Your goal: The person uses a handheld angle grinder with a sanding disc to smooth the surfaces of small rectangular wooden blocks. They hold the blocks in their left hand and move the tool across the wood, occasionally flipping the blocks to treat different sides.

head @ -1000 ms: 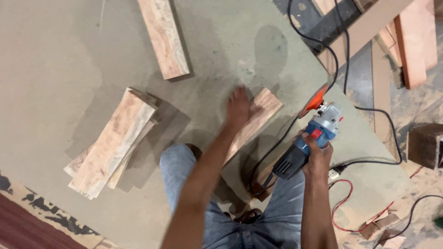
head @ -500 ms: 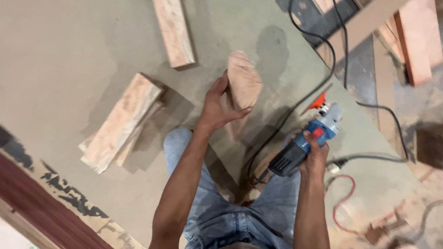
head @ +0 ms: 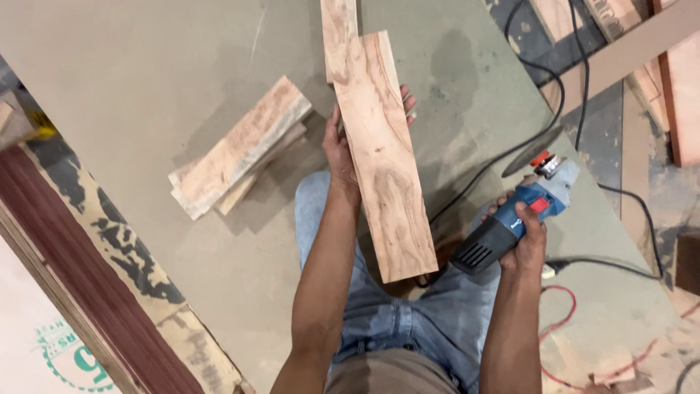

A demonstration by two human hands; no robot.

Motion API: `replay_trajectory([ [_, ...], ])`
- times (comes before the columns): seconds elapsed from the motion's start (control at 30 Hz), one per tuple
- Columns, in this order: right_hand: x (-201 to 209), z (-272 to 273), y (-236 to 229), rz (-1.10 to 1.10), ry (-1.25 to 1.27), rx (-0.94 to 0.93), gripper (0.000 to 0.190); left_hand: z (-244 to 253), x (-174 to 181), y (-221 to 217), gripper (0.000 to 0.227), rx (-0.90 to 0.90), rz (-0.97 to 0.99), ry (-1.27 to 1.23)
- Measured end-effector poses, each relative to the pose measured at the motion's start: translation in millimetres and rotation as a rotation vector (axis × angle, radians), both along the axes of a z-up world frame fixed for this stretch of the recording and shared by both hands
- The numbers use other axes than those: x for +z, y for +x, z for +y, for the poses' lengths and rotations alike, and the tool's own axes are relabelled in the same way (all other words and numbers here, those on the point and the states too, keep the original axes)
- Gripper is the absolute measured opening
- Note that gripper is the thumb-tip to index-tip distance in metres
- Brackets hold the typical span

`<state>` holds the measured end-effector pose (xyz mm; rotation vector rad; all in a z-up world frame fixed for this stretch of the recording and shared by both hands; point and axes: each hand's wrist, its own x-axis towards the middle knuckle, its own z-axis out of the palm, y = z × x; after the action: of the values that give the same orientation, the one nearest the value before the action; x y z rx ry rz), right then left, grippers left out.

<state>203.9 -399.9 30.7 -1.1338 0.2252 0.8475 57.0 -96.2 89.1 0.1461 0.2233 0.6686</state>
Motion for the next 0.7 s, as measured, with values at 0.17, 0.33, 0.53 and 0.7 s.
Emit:
replay_trajectory([
  [0.17,-7.4,-21.0,-15.3,0.109,0.148,0.069,0.05,-6.6,-8.3,-11.0,0.083,0.023,-0.047,-0.093],
  [0.33,6.9,-10.7,-32.3,0.135,0.293,0.125,0.054,-1.0,-14.5,-11.8,0.081,0.066,-0.154,-0.09],
  [0.53,39.5,13.3,-52.0,0.143,0.385,0.211,0.057,0.4,-42.0,-12.1,0.075,0.075,-0.205,-0.029],
  [0.7,44.9,28.5,-57.0,0.237,0.494,0.301,0.058,8.0,-115.8,6.7,0.07,0.136,0.263,-0.077],
])
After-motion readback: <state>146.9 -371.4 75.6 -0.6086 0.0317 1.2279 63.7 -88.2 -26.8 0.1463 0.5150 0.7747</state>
